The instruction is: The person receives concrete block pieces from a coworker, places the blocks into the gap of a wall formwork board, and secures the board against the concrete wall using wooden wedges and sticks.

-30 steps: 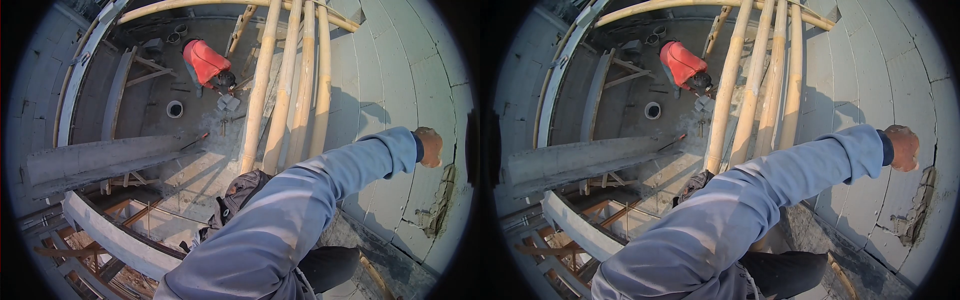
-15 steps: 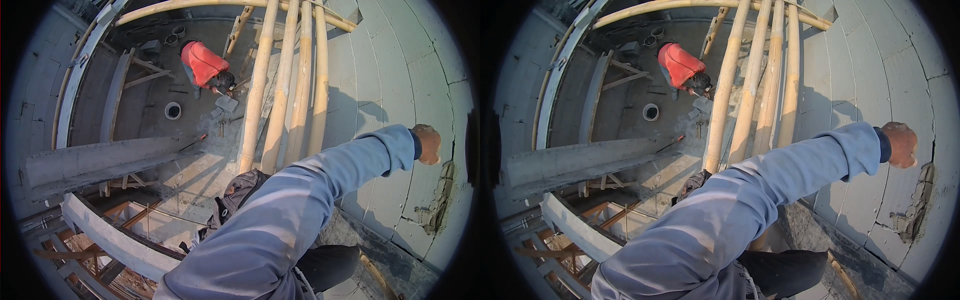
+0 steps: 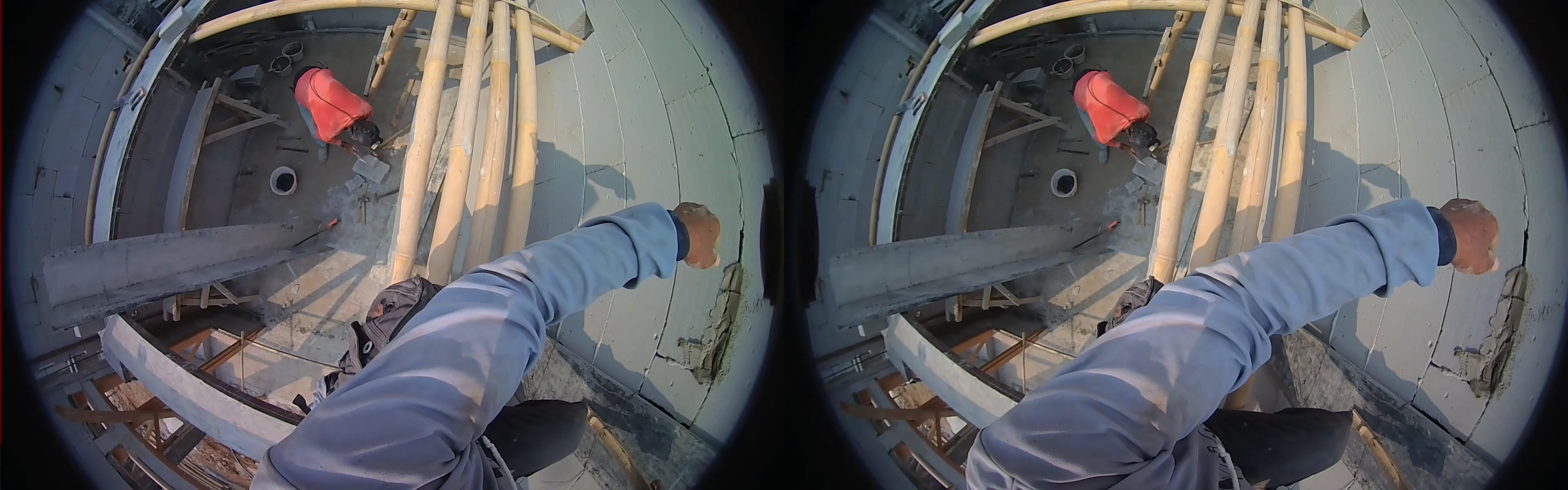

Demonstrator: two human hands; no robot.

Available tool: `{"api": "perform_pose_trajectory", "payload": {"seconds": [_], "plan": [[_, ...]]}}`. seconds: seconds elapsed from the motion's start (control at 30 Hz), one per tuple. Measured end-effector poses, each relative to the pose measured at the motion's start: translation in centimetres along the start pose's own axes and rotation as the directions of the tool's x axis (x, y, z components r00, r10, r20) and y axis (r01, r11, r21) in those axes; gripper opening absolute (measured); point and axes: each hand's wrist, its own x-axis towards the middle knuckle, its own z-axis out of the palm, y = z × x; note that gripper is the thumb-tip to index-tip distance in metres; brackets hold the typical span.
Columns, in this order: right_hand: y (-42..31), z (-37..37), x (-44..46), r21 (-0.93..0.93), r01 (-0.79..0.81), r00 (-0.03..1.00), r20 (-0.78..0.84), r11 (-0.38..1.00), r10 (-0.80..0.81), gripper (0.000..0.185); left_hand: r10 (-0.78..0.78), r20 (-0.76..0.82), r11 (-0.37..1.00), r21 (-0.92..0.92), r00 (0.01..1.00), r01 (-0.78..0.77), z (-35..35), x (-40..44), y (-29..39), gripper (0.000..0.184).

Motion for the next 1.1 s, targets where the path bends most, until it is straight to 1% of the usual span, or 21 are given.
{"api": "perform_pose_trajectory", "payload": {"seconds": [0.13, 0.27, 0.37, 0.47, 0.57, 0.67, 0.77, 0.97, 1.1], "plan": [[-0.06, -0.01, 0.06, -0.001, 0.003, 1.0, 0.004, 1.0, -0.003, 0.022, 0.006, -0.019, 1.0, -0.013, 1.0, -0.007, -0.04, -0.1, -0.02, 0.033], [-0.06, -0.03, 0.08, -0.003, 0.007, 1.0, 0.004, 1.0, -0.007, 0.022, -0.008, 0.017, 0.999, -0.036, 1.0, 0.008, -0.49, -0.36, 0.17, 0.032], [0.13, 0.1, -0.07, 0.007, 0.002, 1.0, 0.006, 1.0, -0.002, 0.022, 0.018, -0.042, 1.0, 0.002, 0.999, -0.018, 0.21, 0.08, -0.11, 0.031], [0.31, 0.15, -0.02, 0.01, -0.002, 1.0, 0.009, 1.0, 0.002, 0.022, 0.002, -0.026, 0.999, 0.032, 1.0, -0.002, 0.08, 0.03, -0.05, 0.03], [0.23, 0.18, 0.01, 0.009, 0.004, 1.0, 0.007, 1.0, -0.004, 0.022, -0.005, -0.006, 1.0, 0.0, 1.0, 0.005, 0.02, 0.07, -0.09, 0.03], [0.19, 0.23, 0.03, 0.008, 0.005, 1.0, 0.009, 1.0, -0.005, 0.022, 0.008, -0.048, 1.0, 0.012, 0.999, -0.007, 0.36, 0.18, -0.15, 0.03], [0.17, 0.24, 0.11, 0.006, 0.012, 1.0, 0.01, 1.0, -0.012, 0.022, 0.01, -0.057, 1.0, -0.007, 0.998, -0.01, 0.45, 0.24, -0.34, 0.031], [0.31, 0.16, 0.13, 0.004, 0.011, 1.0, 0.007, 1.0, -0.011, 0.023, -0.033, 0.004, 0.999, 0.016, 0.999, 0.033, -0.18, -0.06, -0.12, 0.032], [0.34, 0.11, 0.17, 0.004, 0.015, 1.0, 0.005, 1.0, -0.015, 0.023, -0.014, -0.015, 1.0, 0.016, 1.0, 0.014, -0.27, -0.05, -0.24, 0.033]]}}
